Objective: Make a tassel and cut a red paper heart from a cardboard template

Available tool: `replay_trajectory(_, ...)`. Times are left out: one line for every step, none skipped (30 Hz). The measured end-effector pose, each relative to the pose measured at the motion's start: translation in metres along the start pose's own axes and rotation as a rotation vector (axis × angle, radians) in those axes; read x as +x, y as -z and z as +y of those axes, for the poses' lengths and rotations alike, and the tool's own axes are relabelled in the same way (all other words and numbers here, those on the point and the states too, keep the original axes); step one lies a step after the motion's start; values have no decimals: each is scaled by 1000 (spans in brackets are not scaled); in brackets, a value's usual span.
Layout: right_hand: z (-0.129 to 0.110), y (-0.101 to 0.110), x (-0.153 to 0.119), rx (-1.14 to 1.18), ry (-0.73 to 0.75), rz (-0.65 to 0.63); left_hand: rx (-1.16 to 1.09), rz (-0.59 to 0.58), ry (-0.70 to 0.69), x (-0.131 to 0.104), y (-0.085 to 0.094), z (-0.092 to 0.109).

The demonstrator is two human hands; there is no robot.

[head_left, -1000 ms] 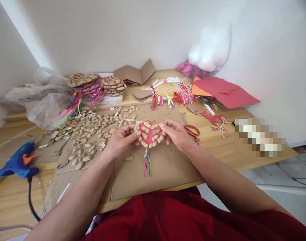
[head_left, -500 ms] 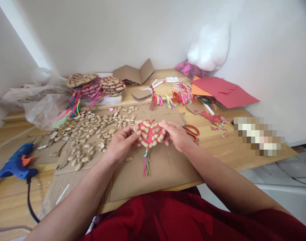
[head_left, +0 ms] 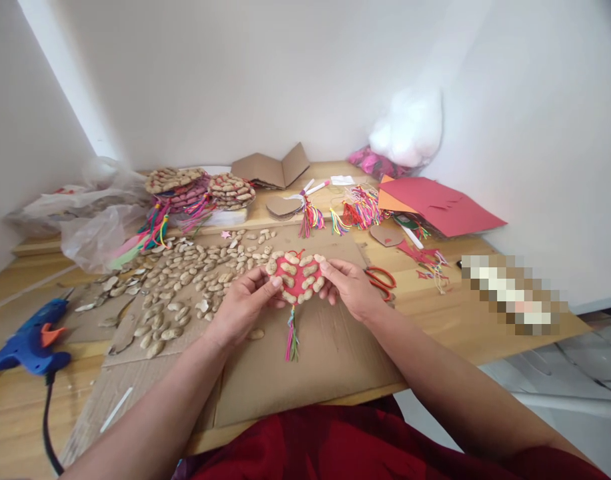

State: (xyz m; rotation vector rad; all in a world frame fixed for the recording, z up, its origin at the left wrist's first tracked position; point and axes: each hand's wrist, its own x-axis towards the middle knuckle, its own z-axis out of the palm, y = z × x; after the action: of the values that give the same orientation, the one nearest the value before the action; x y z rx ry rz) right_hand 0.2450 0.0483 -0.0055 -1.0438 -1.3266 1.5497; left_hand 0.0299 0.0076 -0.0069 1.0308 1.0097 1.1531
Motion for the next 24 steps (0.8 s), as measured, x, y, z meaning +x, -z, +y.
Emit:
replay_trajectory(0,0,0,-2,6,2,2,-18,6,-1,-1,0)
replay_trajectory(0,0,0,-4,10,2,9,-31,11,-1,-2,1)
replay_trajectory(0,0,0,-2,11,-3,19,-39,15,-1,-3,0)
replay_trajectory(0,0,-1,3,9,-13,29,-42,16,-1,-3,0)
replay_trajectory(0,-1,-1,14,4,-27,36,-38,11,-1,-3,-1)
replay_trajectory(0,-1,-2,26,-4,-48,40,-26,3,0,-3,-2)
replay_trajectory(0,-2,-2,35,-12,-72,38,-10,-7,1,-3,-3)
replay_trajectory(0,-3,-3,39,-19,-93,34,6,-16,1,-2,-4)
replay_trajectory(0,-4,-3,38,-23,-107,26,22,-26,2,-1,-5)
replay_trajectory(0,-5,-4,34,-23,-113,19,36,-35,2,-1,-6)
replay_trajectory(1,-6,-4,28,-21,-112,15,43,-40,2,-1,-6)
replay_trajectory(1,-6,-4,22,-16,-104,12,45,-42,3,-1,-6)
replay_trajectory(2,-6,-4,18,-12,-95,12,44,-41,2,-1,-6)
replay_trajectory(2,-6,-4,13,-8,-88,14,39,-36,2,-1,-6)
replay_trajectory(3,-6,-4,8,-3,-83,15,32,-31,2,-2,-6)
replay_trajectory(3,-5,-3,5,2,-79,13,24,-26,2,-2,-6)
replay_trajectory(4,-5,-3,4,7,-76,12,15,-22,2,-3,-6)
replay_trajectory(4,-4,-3,4,11,-73,11,9,-19,1,-4,-6)
replay_trajectory(4,-4,-3,5,13,-75,12,5,-20,1,-5,-5)
replay_trajectory(4,-4,-4,4,13,-79,15,6,-26,1,-6,-4)
replay_trajectory(3,-5,-4,-2,10,-89,20,9,-36,0,-7,-4)
replay_trajectory(3,-5,-5,-13,5,-101,22,10,-49,0,-8,-3)
replay_trajectory(2,-6,-6,-30,0,-112,20,8,-63,-1,-9,-2)
replay_trajectory(1,-6,-7,-51,-6,-121,13,1,-74,-1,-10,-1)
